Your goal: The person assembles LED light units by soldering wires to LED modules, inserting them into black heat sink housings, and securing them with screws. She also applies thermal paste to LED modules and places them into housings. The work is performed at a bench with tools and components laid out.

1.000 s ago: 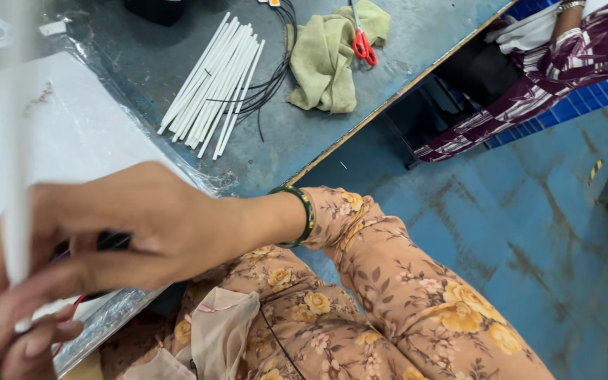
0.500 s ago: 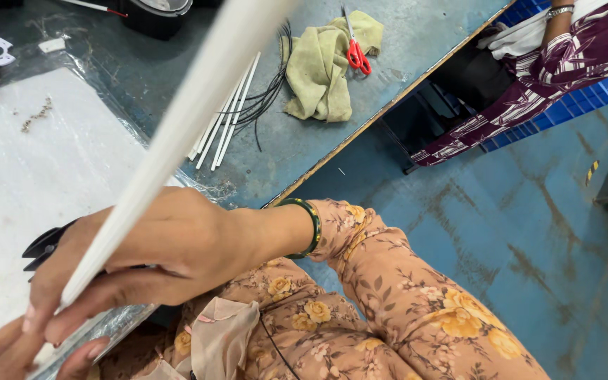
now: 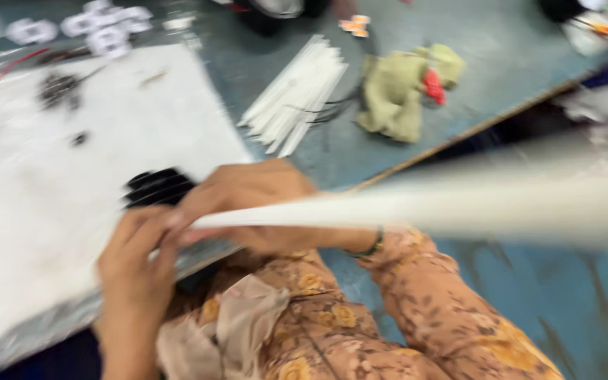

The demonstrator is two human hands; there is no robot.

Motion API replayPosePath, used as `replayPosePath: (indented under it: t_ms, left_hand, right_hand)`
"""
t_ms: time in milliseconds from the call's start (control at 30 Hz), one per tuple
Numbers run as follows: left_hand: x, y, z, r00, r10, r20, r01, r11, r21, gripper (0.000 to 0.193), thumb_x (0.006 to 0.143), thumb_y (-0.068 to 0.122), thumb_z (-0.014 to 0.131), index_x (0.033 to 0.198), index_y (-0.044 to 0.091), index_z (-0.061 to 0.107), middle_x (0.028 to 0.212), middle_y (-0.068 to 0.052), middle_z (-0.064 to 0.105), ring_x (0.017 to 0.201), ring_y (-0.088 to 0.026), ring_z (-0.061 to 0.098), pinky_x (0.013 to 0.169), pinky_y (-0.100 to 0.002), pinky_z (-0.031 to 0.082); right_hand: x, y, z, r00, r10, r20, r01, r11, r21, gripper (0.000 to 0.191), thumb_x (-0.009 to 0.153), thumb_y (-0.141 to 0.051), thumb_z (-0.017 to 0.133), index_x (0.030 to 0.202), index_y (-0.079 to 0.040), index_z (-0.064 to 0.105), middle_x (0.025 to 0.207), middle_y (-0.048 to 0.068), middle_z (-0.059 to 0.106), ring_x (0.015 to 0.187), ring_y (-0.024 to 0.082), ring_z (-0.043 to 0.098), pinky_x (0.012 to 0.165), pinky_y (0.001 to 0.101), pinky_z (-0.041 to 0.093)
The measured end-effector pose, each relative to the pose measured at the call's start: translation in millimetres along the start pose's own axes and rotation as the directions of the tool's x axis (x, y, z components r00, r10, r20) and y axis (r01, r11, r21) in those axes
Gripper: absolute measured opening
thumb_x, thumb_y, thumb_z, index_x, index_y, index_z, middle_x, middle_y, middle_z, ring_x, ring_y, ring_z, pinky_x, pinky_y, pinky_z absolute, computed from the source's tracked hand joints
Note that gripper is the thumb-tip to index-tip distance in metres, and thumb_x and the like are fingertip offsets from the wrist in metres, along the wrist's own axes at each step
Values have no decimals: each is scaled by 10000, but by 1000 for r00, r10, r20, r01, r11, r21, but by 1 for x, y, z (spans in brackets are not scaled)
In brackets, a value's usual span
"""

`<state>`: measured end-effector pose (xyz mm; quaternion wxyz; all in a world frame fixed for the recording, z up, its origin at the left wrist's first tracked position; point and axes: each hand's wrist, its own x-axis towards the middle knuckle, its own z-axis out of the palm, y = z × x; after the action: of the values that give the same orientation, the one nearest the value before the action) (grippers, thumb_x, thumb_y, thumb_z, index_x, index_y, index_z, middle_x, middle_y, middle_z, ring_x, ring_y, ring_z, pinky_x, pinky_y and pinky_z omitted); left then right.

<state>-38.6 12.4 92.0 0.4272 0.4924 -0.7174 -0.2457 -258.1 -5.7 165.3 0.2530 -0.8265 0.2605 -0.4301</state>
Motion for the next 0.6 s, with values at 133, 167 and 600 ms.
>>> replayPosePath:
  t_ms: [133, 167, 600]
  left_hand:
    - [13, 8, -6, 999, 7, 33, -2, 986, -164, 301, 878, -21, 740, 1158, 90, 735, 988, -90, 676, 850, -214, 696, 743, -315, 559]
    - [13, 7, -10, 998, -24, 65, 38, 973, -227, 350, 854, 2, 762, 1188, 103, 735, 961, -85, 659, 820, -197, 695, 728, -306, 562]
    - [0, -20, 3, 993, 10, -121, 5, 992, 124, 112, 878, 218, 793, 964, 151, 767, 866, -5, 674, 773, -239, 673, 641, -372, 525]
  right_hand:
    - [8, 19, 13, 999, 44, 28, -42, 997, -65, 176, 968, -43, 765, 1116, -9, 676, 1038, 122, 740, 927, 239, 762, 802, 322, 619]
    - [10, 21, 15, 998, 59, 23, -57, 996, -72, 152, 955, -7, 750, 1095, 6, 692, 1006, 136, 746, 896, 247, 763, 772, 328, 605]
    - [19, 26, 27, 994, 111, -2, -111, 993, -31, 125, 950, 38, 753, 1048, 11, 680, 1037, 120, 731, 898, 202, 768, 711, 274, 627]
